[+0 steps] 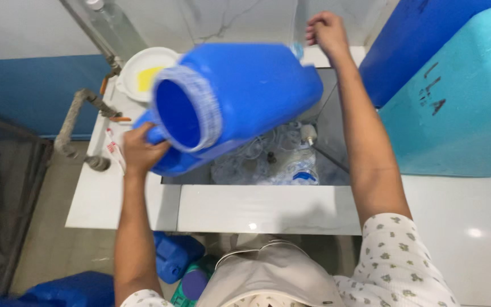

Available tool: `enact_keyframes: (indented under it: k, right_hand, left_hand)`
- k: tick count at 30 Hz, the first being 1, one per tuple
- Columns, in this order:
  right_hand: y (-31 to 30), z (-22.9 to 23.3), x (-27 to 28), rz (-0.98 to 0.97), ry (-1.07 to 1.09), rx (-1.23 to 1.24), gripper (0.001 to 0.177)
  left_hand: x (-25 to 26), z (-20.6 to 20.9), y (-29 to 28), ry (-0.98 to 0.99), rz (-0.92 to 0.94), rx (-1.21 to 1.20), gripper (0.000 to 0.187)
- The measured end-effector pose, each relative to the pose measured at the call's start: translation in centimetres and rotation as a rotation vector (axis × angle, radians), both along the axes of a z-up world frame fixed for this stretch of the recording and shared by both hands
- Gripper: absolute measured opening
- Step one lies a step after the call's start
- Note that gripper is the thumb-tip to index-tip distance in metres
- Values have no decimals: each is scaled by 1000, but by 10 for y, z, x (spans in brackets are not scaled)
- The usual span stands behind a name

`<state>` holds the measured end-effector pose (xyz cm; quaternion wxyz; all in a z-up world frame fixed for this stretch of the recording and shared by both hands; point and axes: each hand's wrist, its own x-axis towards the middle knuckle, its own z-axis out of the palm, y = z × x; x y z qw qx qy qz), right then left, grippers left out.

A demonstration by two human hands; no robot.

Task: The person cleans a large blue plastic container by rinsing it with water and scrubbing the interior with a yellow sponge. They then rinse the container again and proceed to scrub the blue lid using a toothbrush before rinsing it under the tap.

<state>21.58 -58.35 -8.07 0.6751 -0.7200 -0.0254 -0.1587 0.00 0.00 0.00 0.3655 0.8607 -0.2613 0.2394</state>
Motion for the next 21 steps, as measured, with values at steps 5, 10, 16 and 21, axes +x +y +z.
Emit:
enact_keyframes:
  k: [5,10,16,21]
  right_hand:
    - [61,38,-26,38,295,-54,17]
    - [92,40,-20,87,397,-198,19]
    - [98,55,-34,87,604,-82,20]
    - [99,71,-37,134,565,-22,17]
  left_hand:
    - [31,-52,-113,500,110,71,44]
    - [83,-105,-184,623,33,53,51]
    - [147,-131,-224,612,-139,236,53]
    - [179,-153,-281,162,-105,505,51]
